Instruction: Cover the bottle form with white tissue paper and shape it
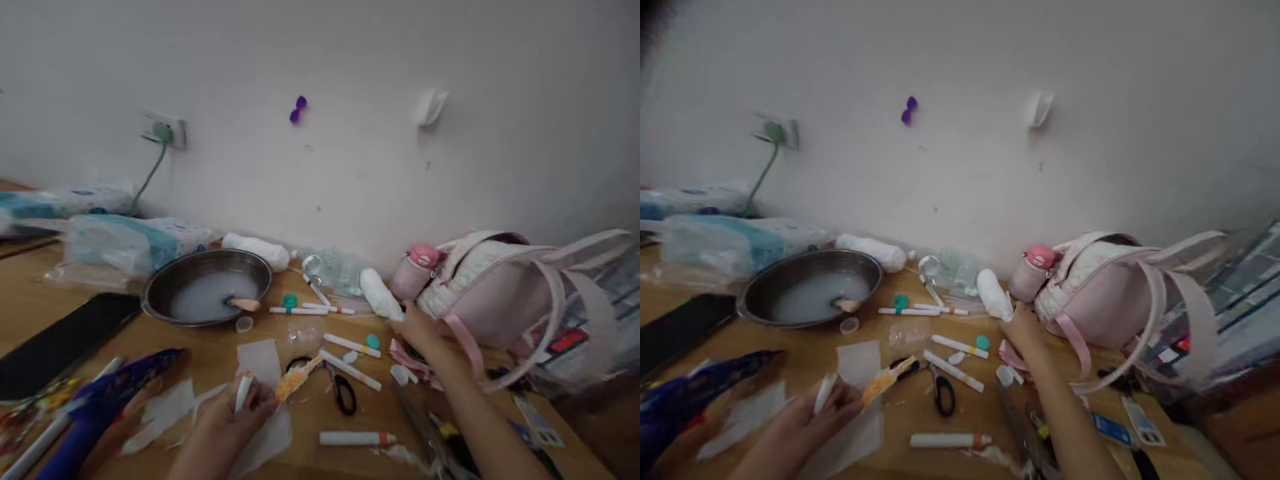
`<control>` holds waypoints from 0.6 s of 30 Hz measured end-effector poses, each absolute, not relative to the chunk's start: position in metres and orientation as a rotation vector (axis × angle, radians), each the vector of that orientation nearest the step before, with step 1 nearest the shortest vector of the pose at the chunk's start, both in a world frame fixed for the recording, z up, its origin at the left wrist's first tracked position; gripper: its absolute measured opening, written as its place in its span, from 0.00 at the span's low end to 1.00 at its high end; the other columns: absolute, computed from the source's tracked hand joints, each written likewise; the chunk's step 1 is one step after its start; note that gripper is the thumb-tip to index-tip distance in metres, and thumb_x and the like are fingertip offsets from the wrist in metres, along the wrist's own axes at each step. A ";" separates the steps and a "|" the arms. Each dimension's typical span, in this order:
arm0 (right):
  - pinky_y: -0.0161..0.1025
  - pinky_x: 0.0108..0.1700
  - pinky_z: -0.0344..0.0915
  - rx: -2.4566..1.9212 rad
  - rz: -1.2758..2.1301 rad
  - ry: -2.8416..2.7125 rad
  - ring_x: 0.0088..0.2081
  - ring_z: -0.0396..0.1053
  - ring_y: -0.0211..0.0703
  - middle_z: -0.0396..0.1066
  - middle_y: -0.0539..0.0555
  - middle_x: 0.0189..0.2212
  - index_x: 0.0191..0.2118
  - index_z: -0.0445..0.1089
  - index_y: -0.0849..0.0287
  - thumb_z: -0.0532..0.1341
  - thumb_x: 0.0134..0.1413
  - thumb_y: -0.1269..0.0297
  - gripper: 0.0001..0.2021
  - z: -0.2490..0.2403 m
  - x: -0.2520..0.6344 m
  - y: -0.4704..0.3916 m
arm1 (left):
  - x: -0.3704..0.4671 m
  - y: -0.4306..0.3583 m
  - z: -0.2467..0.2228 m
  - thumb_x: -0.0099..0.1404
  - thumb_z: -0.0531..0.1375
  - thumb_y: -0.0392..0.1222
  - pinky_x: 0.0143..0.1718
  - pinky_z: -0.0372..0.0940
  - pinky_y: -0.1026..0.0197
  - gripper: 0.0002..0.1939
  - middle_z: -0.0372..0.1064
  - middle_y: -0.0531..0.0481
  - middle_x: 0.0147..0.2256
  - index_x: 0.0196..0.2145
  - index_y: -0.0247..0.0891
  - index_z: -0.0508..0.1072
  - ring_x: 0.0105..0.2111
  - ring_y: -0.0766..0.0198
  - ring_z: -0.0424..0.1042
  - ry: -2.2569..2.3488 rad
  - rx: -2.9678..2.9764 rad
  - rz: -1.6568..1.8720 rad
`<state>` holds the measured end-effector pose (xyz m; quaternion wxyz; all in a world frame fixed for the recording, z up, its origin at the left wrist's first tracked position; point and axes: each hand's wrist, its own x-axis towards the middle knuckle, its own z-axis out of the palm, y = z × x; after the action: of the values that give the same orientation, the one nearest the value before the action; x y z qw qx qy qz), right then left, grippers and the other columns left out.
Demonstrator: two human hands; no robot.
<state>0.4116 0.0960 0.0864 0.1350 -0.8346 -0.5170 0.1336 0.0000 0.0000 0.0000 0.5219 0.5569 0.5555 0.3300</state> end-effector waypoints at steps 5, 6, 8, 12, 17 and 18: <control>0.60 0.63 0.82 -2.361 0.556 -1.340 0.60 0.83 0.58 0.83 0.57 0.61 0.58 0.82 0.58 0.77 0.77 0.62 0.12 0.088 0.407 0.110 | 0.003 -0.010 0.010 0.62 0.66 0.62 0.44 0.63 0.52 0.17 0.79 0.50 0.32 0.29 0.48 0.74 0.36 0.50 0.72 1.323 1.272 0.904; 0.57 0.61 0.83 -2.323 0.609 -1.287 0.59 0.83 0.57 0.83 0.56 0.59 0.55 0.82 0.59 0.77 0.76 0.63 0.09 0.090 0.408 0.109 | 0.006 -0.012 0.013 0.62 0.66 0.61 0.43 0.62 0.52 0.16 0.78 0.51 0.31 0.28 0.48 0.73 0.35 0.51 0.72 1.330 1.262 0.937; 0.51 0.55 0.84 -2.213 0.734 -1.145 0.53 0.84 0.53 0.84 0.53 0.53 0.50 0.82 0.59 0.76 0.78 0.63 0.06 0.095 0.410 0.102 | 0.013 -0.016 0.020 0.60 0.66 0.60 0.43 0.61 0.52 0.16 0.78 0.51 0.29 0.26 0.49 0.70 0.34 0.51 0.72 1.333 1.247 0.984; 0.39 0.40 0.81 -1.909 1.056 -0.792 0.36 0.81 0.40 0.82 0.49 0.42 0.48 0.80 0.59 0.69 0.85 0.61 0.08 0.106 0.412 0.074 | 0.021 -0.021 0.033 0.58 0.66 0.59 0.41 0.61 0.53 0.17 0.81 0.51 0.30 0.26 0.53 0.62 0.33 0.53 0.71 1.304 1.190 1.040; 0.39 0.43 0.83 -1.548 1.341 -0.616 0.38 0.86 0.44 0.86 0.53 0.36 0.40 0.78 0.58 0.74 0.74 0.64 0.09 0.107 0.410 0.023 | 0.017 -0.025 0.054 0.57 0.69 0.59 0.44 0.67 0.54 0.20 0.79 0.54 0.30 0.25 0.53 0.60 0.35 0.53 0.71 1.245 1.145 1.068; 0.39 0.44 0.83 -1.495 1.368 -0.621 0.39 0.87 0.46 0.88 0.54 0.37 0.40 0.79 0.56 0.80 0.65 0.61 0.11 0.104 0.410 0.013 | 0.014 -0.024 0.058 0.58 0.69 0.59 0.45 0.68 0.54 0.20 0.78 0.55 0.31 0.25 0.53 0.61 0.37 0.52 0.72 1.240 1.155 1.058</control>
<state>0.4096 0.0128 0.1045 0.4890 -0.6154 -0.2554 0.5630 0.0144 -0.0240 0.0583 0.5410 0.4862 0.5220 0.4455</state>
